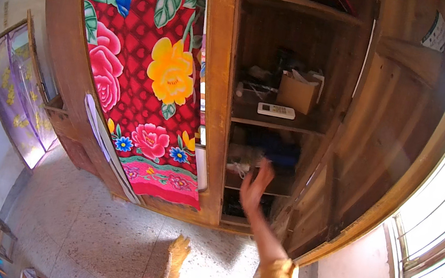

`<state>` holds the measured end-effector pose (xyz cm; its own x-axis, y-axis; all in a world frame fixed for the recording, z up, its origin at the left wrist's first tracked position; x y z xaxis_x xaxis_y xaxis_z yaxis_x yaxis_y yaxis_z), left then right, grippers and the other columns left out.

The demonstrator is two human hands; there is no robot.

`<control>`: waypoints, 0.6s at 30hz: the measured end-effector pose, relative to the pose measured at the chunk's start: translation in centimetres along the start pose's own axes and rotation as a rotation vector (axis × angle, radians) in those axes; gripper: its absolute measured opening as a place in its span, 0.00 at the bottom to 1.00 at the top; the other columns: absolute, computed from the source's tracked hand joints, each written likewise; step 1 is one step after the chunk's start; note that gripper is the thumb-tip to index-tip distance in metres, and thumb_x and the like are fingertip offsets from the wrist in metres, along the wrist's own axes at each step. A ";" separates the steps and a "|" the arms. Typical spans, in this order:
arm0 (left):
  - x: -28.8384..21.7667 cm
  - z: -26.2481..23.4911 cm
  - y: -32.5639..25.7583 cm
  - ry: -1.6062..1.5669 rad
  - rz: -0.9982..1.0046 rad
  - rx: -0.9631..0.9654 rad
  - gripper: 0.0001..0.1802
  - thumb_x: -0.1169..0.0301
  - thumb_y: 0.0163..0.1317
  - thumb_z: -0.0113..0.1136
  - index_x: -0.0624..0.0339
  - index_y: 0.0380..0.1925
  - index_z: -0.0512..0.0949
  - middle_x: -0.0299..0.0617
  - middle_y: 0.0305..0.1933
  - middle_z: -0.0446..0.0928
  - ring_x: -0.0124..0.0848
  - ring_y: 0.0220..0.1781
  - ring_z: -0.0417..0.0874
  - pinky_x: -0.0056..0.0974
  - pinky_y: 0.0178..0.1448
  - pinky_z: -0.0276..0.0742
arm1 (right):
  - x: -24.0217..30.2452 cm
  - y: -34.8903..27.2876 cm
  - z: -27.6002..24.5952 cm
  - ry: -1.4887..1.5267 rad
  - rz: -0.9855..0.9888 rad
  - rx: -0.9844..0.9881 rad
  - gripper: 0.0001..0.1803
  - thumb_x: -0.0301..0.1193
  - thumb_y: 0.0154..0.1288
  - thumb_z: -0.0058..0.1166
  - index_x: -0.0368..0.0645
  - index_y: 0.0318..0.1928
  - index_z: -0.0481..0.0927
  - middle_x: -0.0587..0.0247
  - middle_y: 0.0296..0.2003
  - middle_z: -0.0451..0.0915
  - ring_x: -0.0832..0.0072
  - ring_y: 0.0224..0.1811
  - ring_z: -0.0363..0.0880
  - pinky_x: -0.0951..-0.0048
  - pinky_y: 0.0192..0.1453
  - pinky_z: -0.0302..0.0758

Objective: The person sweeps the floor with a broom in a tiled hallway and a bedroom. They move a wooden chair to sweep underneath it and later open a wardrobe to retrieve a remote control before continuing to sweep.

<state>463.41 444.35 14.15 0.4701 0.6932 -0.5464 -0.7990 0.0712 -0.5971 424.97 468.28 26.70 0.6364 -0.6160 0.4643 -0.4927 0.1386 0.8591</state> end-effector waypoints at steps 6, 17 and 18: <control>0.3 -1.5 3.1 -0.848 -0.503 -0.102 0.34 0.68 0.41 0.62 0.70 0.46 0.58 0.45 0.41 0.65 0.36 0.38 0.72 0.37 0.41 0.74 | -4.3 -32.7 -7.2 0.215 1.479 0.111 0.31 0.24 0.50 0.49 0.39 0.57 0.57 0.55 0.38 0.70 0.68 0.29 0.72 0.72 0.35 0.76; -3.9 -3.5 0.6 -1.172 -0.548 -0.067 0.46 0.69 0.40 0.65 0.79 0.51 0.44 0.53 0.40 0.63 0.39 0.37 0.73 0.38 0.42 0.76 | -6.1 -29.6 -18.9 -0.329 0.823 -0.268 0.42 0.15 0.38 0.44 0.33 0.61 0.50 0.41 0.55 0.58 0.53 0.58 0.58 0.64 0.64 0.50; -4.1 -3.1 0.0 -1.165 -0.538 -0.068 0.47 0.69 0.41 0.65 0.79 0.51 0.43 0.53 0.40 0.64 0.38 0.37 0.73 0.37 0.42 0.76 | -5.0 -28.5 -18.4 -0.288 0.900 -0.278 0.41 0.15 0.38 0.45 0.34 0.60 0.51 0.41 0.55 0.58 0.53 0.58 0.58 0.63 0.64 0.50</control>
<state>462.62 439.24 14.54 0.0941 0.8059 0.5845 -0.5750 0.5233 -0.6289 446.72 481.72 3.86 -0.0951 -0.3512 0.9315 -0.5417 0.8033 0.2475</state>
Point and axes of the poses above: each hand's wrist, its own y-axis towards the middle knuckle, its own z-axis out of the palm, x = y × z, the point moved 1 cm from there along y, towards the middle knuckle
